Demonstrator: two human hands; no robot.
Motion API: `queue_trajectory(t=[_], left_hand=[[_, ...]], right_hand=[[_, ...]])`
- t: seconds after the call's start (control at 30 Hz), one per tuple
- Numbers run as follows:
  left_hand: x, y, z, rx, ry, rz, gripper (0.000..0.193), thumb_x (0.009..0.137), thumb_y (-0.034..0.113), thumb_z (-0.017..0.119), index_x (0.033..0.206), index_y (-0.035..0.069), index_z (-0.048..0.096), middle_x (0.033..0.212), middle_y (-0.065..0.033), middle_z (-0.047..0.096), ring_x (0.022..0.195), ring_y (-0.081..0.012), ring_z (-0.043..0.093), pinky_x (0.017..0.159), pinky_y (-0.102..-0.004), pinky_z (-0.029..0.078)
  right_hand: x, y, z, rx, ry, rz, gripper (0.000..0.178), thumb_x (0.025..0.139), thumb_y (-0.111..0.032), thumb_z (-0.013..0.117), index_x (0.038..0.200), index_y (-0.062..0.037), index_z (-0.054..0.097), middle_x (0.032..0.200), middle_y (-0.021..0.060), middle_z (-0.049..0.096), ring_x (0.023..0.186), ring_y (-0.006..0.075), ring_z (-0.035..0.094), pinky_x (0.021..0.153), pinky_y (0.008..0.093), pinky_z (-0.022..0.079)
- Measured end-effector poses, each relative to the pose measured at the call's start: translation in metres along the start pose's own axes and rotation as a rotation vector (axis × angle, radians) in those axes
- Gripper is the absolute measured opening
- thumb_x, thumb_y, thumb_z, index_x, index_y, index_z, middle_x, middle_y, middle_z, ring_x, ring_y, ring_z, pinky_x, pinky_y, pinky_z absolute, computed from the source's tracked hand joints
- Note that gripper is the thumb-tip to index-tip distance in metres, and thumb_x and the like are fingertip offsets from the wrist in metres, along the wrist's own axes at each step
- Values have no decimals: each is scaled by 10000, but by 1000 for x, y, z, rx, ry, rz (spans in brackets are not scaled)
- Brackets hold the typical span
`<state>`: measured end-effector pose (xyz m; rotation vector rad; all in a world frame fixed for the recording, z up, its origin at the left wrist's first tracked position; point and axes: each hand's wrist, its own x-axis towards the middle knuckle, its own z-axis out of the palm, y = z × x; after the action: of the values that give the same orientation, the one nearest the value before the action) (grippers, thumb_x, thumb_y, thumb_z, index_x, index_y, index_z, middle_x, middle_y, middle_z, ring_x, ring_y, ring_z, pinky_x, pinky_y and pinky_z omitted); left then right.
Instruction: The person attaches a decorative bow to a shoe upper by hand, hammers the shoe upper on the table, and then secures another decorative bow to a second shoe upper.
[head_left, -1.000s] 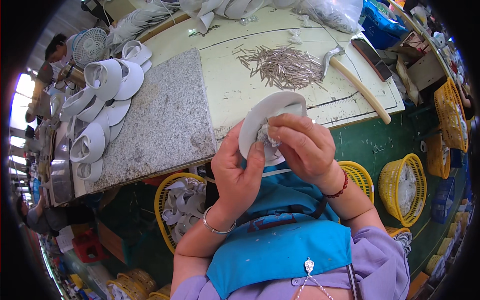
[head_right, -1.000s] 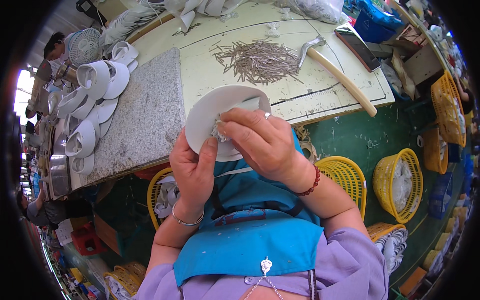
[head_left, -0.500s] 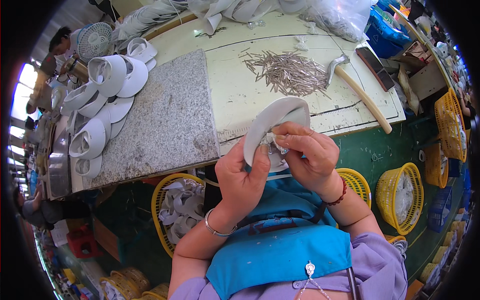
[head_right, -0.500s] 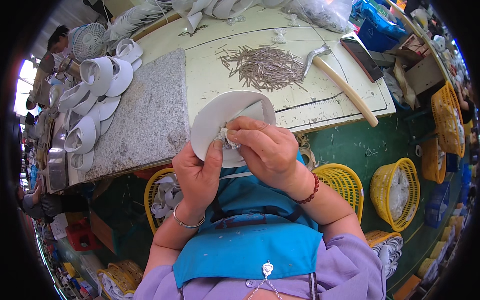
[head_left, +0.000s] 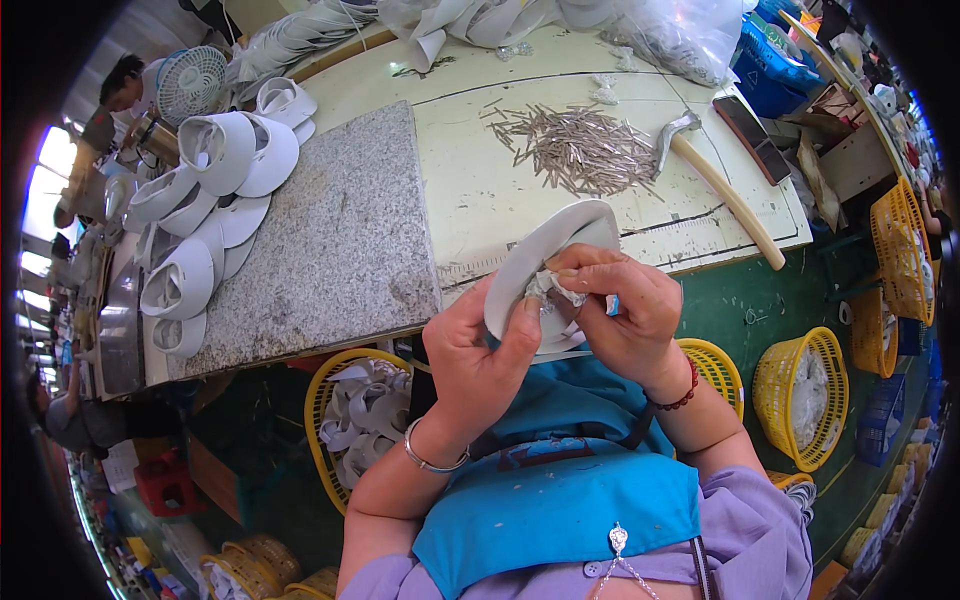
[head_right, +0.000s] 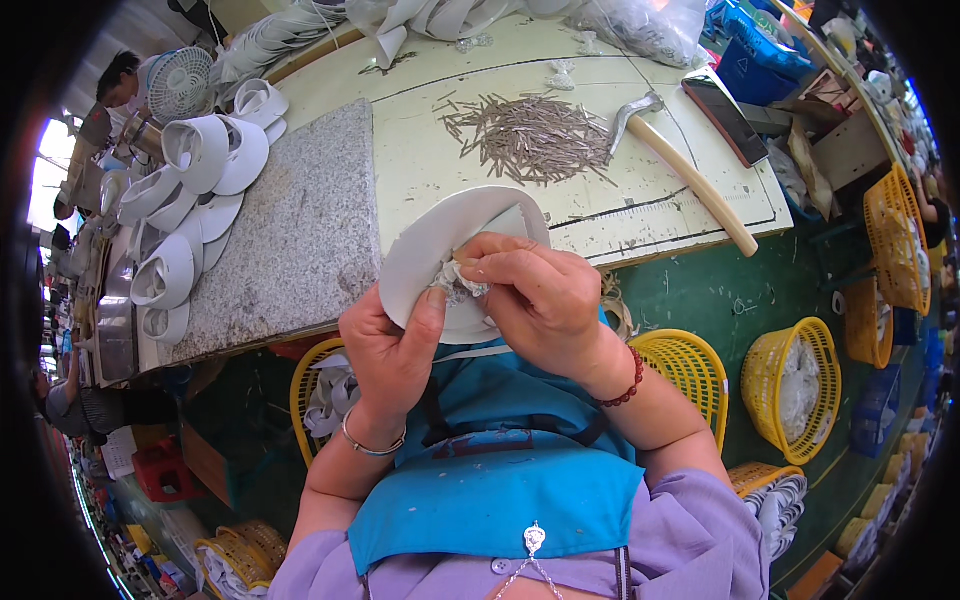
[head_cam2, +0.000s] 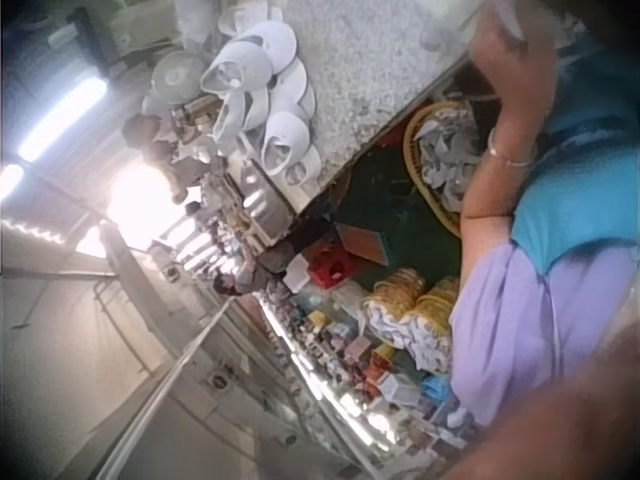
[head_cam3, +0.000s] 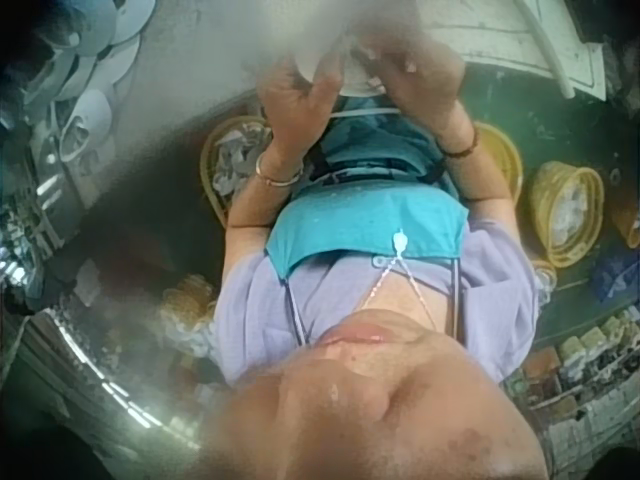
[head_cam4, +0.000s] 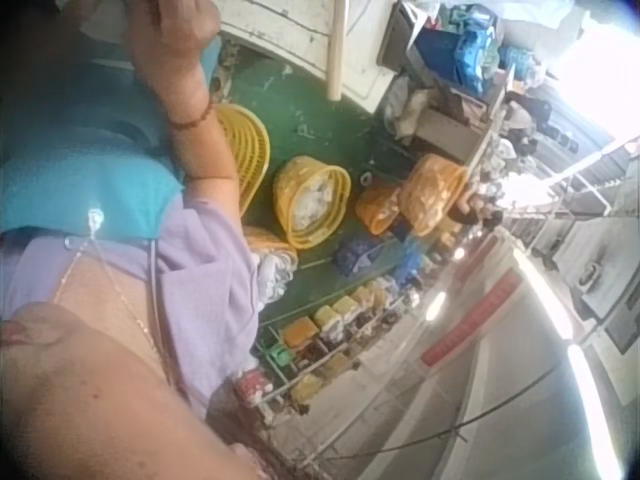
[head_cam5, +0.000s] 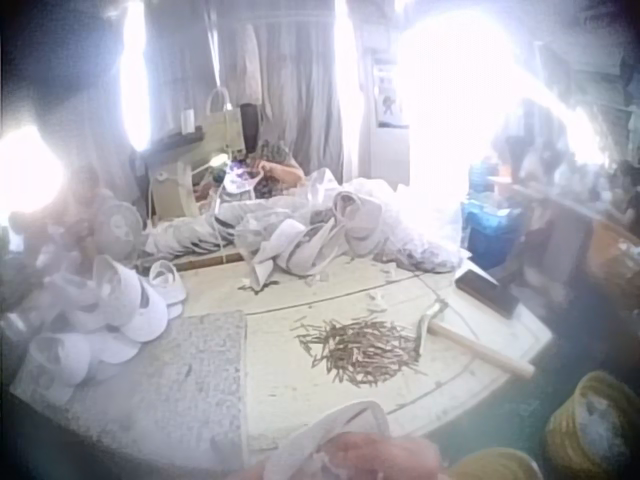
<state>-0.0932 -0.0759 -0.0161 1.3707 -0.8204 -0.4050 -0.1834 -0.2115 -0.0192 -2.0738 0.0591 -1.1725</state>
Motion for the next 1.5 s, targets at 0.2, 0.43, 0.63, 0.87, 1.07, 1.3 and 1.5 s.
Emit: queue_trajectory(t=[0.2, 0.43, 0.63, 0.87, 1.07, 1.3, 1.5], left_hand=[[4, 3, -4, -52, -43, -45, 270, 874, 41, 612, 1129, -48, 620, 988, -75, 670, 874, -74, 594, 764, -230, 490], [3, 6, -1, -241, -29, -107, 293, 872, 38, 616, 1144, -69, 600, 981, -56, 661, 858, -70, 584, 752, -212, 474], [1, 5, 1, 7, -13, 45, 335, 859, 37, 618, 1181, -52, 598, 1013, -89, 682, 903, -91, 614, 795, -237, 493], [4, 8, 1, 117, -20, 103, 317, 859, 39, 617, 1169, -28, 622, 955, -79, 690, 807, -69, 596, 708, -224, 496], [7, 8, -2, 78, -19, -26, 273, 887, 97, 612, 1127, -30, 637, 846, -52, 668, 755, -49, 556, 657, -215, 473], [12, 11, 0, 44, -33, -58, 149, 887, 84, 630, 958, -46, 651, 744, 17, 620, 673, -15, 495, 570, -191, 410], [15, 11, -1, 38, -53, -88, 257, 858, 72, 596, 1093, -20, 645, 787, -10, 641, 705, -31, 531, 628, -207, 460]], right_hand=[[5, 7, -6, 66, -53, 6, 228, 654, 130, 615, 835, -9, 624, 884, 135, 696, 708, 234, 687, 608, 282, 542], [8, 10, -12, 35, -125, -87, 245, 643, 121, 636, 845, -17, 632, 896, 131, 691, 729, 241, 685, 630, 295, 548], [10, 9, -14, 5, -111, -149, 237, 623, 92, 658, 829, -20, 622, 897, 117, 682, 734, 244, 683, 629, 300, 547], [10, 10, -15, -54, -130, -172, 243, 612, 75, 658, 829, -27, 615, 884, 106, 677, 737, 244, 678, 633, 301, 545], [15, 10, -15, -125, -133, -260, 229, 581, 87, 659, 768, -34, 606, 835, 112, 684, 657, 206, 660, 539, 272, 509], [13, 15, -15, -76, -151, -223, 260, 585, 58, 661, 818, -51, 621, 863, 81, 683, 650, 215, 656, 561, 282, 513], [17, 16, -17, -75, -176, -239, 254, 585, 65, 656, 806, -52, 611, 850, 84, 689, 645, 216, 660, 559, 286, 517]])
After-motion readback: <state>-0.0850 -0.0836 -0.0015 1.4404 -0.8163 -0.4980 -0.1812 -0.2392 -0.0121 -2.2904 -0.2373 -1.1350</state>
